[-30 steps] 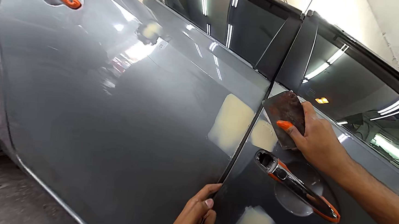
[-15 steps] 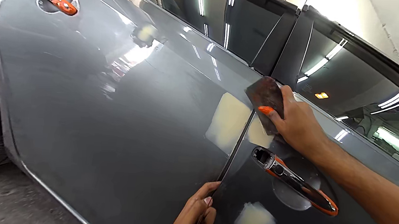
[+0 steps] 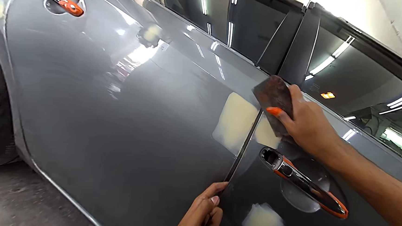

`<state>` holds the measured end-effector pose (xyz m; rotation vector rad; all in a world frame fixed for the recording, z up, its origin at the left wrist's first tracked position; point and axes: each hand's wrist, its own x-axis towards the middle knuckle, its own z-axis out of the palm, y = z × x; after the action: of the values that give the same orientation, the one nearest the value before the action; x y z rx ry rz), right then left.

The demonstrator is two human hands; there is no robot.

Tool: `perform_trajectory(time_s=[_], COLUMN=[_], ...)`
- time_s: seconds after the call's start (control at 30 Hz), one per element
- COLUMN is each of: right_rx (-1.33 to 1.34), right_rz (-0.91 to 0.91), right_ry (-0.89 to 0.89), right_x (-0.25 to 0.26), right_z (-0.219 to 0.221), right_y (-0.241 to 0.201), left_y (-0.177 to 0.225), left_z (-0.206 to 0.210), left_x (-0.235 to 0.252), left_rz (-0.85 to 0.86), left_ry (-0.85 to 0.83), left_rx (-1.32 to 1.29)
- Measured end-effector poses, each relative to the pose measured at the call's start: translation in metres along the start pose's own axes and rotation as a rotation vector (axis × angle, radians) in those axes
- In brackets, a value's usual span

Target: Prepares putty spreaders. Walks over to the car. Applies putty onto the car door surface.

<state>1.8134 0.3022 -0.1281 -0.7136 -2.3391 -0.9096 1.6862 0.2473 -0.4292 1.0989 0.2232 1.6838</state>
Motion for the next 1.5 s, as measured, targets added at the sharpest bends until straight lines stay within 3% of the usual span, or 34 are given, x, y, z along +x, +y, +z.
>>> perform_trajectory(time_s=[0.17, 0.3, 0.53, 0.9, 1.1, 1.27, 1.5], right_rx=[0.015, 0.033, -0.025, -0.087, -0.081, 0.032, -0.127], right_rz=[0.003, -0.016, -0.073, -0.217, -0.446, -0.363, -0.435], right_ry=[0.019, -0.082, -0.263, -0.180, -0.354, -0.233, -0.365], right_x=[0.006, 0.024, 0.011, 0.028, 0.036, 0.027, 0.040], right_z=[0.005, 0.000, -0.005, -0.003, -0.004, -0.013, -0.013], right_y=[-0.003, -0.015, -0.009, -0.013, -0.012, 0.036, 0.010], left_y=[-0.003, -0.003, -0.009, -0.013, -0.014, -0.017, -0.017], left_z=[-0.002, -0.004, -0.008, -0.020, -0.024, -0.024, -0.024], left_x=[0.002, 0.001, 0.004, 0.009, 0.011, 0.010, 0.013], left_rz=[0.018, 0.007, 0.036, 0.052, 0.065, 0.070, 0.049], left_ry=[-0.005, -0.033, -0.064, -0.137, -0.153, -0.164, -0.194], left_rx=[-0.021, -0.019, -0.075, -0.111, -0.140, -0.174, -0.247])
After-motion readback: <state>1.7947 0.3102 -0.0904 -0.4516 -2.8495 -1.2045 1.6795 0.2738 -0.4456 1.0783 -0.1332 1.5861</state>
